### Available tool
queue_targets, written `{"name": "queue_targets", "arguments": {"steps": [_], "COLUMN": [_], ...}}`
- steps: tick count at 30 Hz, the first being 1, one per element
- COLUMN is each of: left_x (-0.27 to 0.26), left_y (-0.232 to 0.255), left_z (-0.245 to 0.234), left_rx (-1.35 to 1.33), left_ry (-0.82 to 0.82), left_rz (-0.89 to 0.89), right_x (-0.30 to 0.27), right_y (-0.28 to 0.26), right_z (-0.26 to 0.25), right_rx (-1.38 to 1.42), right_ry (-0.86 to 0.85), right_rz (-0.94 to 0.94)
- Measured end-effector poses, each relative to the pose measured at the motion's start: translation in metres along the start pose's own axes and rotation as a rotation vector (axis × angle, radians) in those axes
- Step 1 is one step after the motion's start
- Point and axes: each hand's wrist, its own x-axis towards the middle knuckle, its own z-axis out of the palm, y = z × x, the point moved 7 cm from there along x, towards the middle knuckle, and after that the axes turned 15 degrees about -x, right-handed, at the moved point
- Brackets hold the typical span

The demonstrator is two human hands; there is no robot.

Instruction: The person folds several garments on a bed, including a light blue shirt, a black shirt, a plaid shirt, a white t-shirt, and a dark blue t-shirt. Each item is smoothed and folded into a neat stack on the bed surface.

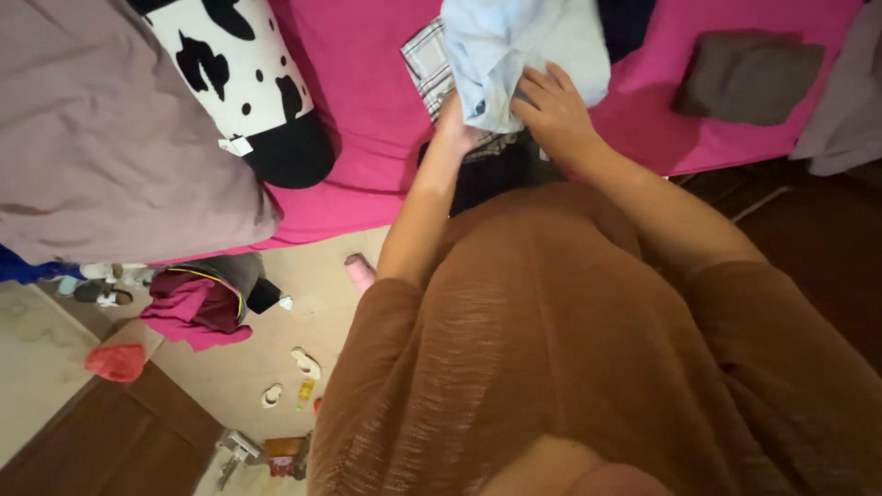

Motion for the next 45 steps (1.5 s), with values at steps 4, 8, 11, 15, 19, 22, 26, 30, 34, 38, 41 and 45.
{"name": "queue_targets", "arguments": {"steps": [4, 8, 11, 15, 19, 22, 26, 30, 34, 38, 41, 45], "left_x": [0.002, -0.038, -0.027, -0.027, -0.029, -0.015, -0.016, 0.008, -0.009, -0.025, -0.029, -0.028], "left_y": [-0.02, 0.006, -0.01, 0.005, 0.014, 0.003, 0.002, -0.016, 0.016, 0.032, 0.027, 0.017], "left_z": [0.005, 0.026, 0.023, 0.032, 0.035, 0.029, 0.027, 0.02, 0.043, 0.062, 0.066, 0.057], "left_rx": [-0.21, -0.003, -0.027, 0.413, 0.508, 0.378, 0.559, 0.704, 0.557, 0.269, 0.061, -0.141], "left_ry": [0.028, -0.015, 0.021, -0.038, 0.017, 0.061, 0.233, 0.195, 0.207, 0.106, 0.018, 0.01], "left_rz": [-0.259, -0.198, -0.116, 0.253, 0.369, 0.381, 0.28, 0.356, 0.285, 0.16, 0.061, -0.027], "right_x": [-0.036, -0.029, -0.018, 0.008, 0.015, 0.015, 0.015, 0.015, 0.002, -0.038, -0.085, -0.096], "right_y": [0.005, 0.003, 0.002, -0.008, 0.005, 0.026, 0.045, 0.056, 0.073, 0.096, 0.112, 0.094], "right_z": [0.048, 0.04, 0.045, 0.049, 0.07, 0.059, 0.056, 0.058, 0.037, 0.026, 0.048, 0.051], "right_rx": [0.15, 0.362, 0.22, 0.094, 0.042, 0.046, -0.08, -0.038, -0.085, -0.04, 0.337, 0.712], "right_ry": [-0.215, -0.273, -0.315, -0.178, -0.204, -0.231, -0.191, -0.196, -0.045, -0.055, -0.037, -0.463], "right_rz": [0.029, 0.23, 0.33, 0.272, 0.352, 0.483, 0.575, 0.662, 0.826, 1.011, 1.103, 1.112]}}
